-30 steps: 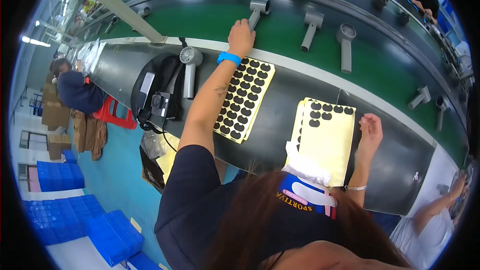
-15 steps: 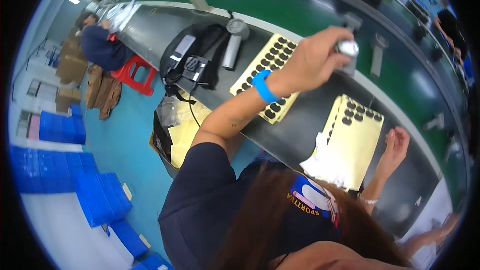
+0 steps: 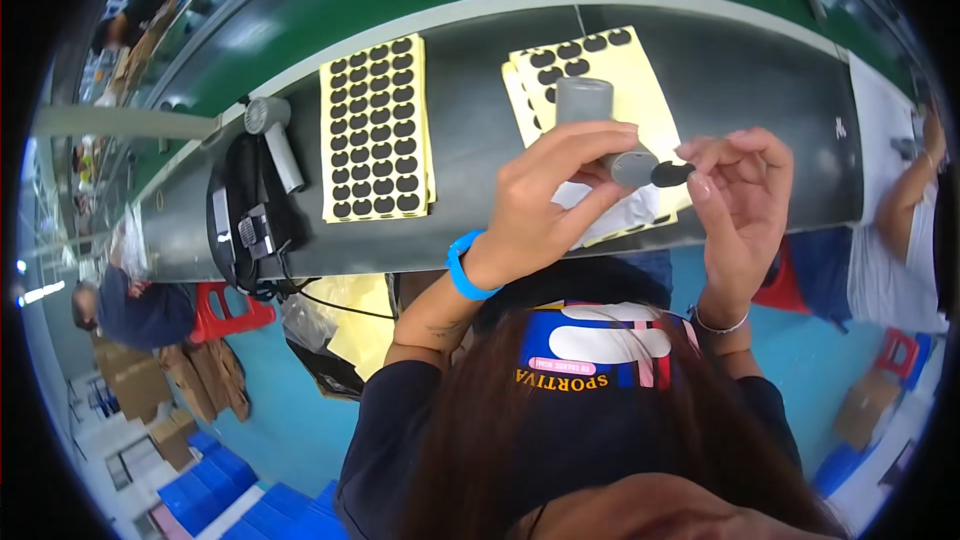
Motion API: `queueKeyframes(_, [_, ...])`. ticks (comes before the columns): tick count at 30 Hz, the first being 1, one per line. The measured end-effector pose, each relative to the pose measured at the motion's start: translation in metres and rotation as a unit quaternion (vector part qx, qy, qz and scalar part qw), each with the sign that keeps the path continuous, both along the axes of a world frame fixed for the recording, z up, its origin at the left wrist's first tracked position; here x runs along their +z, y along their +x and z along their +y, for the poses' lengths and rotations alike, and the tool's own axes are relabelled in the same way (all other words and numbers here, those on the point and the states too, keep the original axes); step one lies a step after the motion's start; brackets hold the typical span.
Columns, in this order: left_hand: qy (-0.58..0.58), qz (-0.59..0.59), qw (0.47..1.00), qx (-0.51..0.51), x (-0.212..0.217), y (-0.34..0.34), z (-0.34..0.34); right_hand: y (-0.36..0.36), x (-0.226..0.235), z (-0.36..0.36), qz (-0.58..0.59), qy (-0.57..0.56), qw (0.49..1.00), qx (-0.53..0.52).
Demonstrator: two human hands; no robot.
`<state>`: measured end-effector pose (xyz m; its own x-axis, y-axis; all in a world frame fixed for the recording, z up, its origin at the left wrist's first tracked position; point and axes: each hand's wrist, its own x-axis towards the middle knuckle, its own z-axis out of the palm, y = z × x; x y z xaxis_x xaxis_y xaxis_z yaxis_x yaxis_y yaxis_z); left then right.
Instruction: Applying small circular labels from a sheet onto cylindrical electronic components at an assembly line.
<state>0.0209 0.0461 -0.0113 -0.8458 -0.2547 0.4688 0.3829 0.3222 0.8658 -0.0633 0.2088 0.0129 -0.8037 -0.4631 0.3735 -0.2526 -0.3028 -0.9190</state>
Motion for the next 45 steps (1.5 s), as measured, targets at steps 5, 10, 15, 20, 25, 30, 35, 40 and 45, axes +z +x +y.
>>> queueKeyframes(5, [0.026, -0.013, 0.999, -0.015, -0.002, 0.0, 0.011, 0.01, 0.007, 0.008, -0.015, 0.037, 0.999, 0.012])
queueKeyframes(10, [0.093, -0.038, 0.993, -0.055, -0.003, 0.002, 0.015, 0.01, -0.003, 0.009, -0.031, 0.031, 0.998, 0.036])
queueKeyframes(15, [0.156, -0.047, 0.983, -0.085, -0.004, 0.004, 0.015, 0.011, -0.001, 0.009, -0.075, 0.022, 0.996, 0.039])
queueKeyframes(20, [0.181, -0.046, 0.978, -0.093, -0.005, 0.003, 0.015, 0.011, 0.0, 0.011, -0.092, 0.022, 0.995, 0.041])
queueKeyframes(25, [0.179, -0.037, 0.979, -0.095, -0.007, 0.001, 0.015, 0.009, 0.001, 0.011, -0.091, 0.023, 0.994, 0.046])
queueKeyframes(30, [0.185, -0.037, 0.978, -0.094, -0.008, 0.001, 0.014, 0.008, 0.001, 0.011, -0.088, 0.029, 0.995, 0.049])
queueKeyframes(35, [0.199, -0.035, 0.975, -0.092, -0.008, 0.001, 0.015, 0.009, 0.003, 0.011, -0.086, 0.035, 0.994, 0.052])
queueKeyframes(40, [0.195, -0.04, 0.976, -0.089, -0.007, 0.001, 0.014, 0.008, 0.005, 0.011, -0.086, 0.042, 0.994, 0.048])
queueKeyframes(45, [0.196, -0.04, 0.976, -0.089, -0.006, 0.0, 0.014, 0.006, 0.003, 0.01, -0.05, 0.05, 0.996, 0.045])
